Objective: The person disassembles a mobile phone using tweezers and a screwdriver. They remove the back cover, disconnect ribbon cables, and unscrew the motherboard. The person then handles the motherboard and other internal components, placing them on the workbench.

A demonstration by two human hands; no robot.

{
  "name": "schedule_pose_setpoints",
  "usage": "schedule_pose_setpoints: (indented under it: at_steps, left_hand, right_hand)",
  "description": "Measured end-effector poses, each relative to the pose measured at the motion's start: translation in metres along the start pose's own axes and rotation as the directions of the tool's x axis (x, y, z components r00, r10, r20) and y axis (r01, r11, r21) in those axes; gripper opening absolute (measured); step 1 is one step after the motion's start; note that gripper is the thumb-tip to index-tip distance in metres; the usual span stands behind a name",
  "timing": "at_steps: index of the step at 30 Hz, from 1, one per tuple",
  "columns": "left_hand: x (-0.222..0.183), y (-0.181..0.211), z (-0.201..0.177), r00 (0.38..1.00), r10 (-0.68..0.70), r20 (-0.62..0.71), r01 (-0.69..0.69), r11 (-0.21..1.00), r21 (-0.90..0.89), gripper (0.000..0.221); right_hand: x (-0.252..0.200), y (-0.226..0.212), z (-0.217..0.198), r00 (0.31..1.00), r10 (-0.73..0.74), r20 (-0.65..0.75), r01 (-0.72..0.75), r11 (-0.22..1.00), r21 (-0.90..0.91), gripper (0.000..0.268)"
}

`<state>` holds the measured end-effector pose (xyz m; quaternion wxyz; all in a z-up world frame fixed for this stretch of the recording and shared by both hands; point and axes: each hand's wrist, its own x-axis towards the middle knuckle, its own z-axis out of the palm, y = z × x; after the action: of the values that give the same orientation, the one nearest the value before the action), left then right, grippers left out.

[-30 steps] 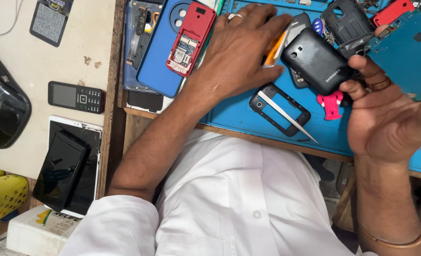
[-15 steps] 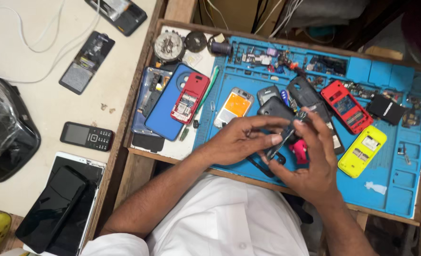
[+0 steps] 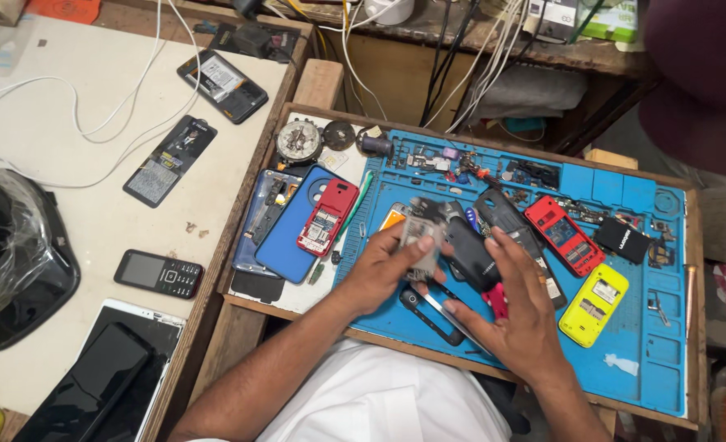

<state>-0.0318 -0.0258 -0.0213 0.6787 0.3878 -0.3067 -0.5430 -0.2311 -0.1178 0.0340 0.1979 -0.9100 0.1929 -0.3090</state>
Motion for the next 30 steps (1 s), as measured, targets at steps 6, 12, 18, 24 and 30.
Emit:
schedule_pose_setpoints:
  at_steps: [6,12,18,24,30]
  left_hand:
    - [0.000,0.016,-0.018,0.980,0.173,-0.099,-0.178,0.983,-0.048,0.050]
    - [-0.001,0.014,-0.019,0.976,0.141,-0.165,-0.161,0.981,-0.113,0.068]
    - [-0.001,0.011,-0.029,0.966,0.125,-0.227,-0.148,0.985,-0.086,0.072]
    - [0.002,0.017,-0.027,0.981,0.098,-0.167,-0.131,0.970,-0.203,0.062]
    - [0.001,0.020,-0.023,0.995,0.081,-0.064,-0.095,0.963,-0.251,0.059]
  right_hand:
    - [0.008,-0.033,-0.018,0.998,-0.043,-0.045,0.051,0.980,0.191,0.063]
    - [0.010,-0.062,-0.069,0.934,-0.350,-0.076,0.359,0.915,0.186,0.057]
    - [0.004,-0.050,-0.075,0.973,-0.223,-0.063,0.228,0.970,0.088,0.047]
    - [0.020,-0.034,-0.062,0.992,-0.126,-0.014,0.125,0.992,-0.021,0.038]
    - [0.036,-0.019,-0.024,0.993,-0.089,0.073,0.105,0.963,-0.249,0.038]
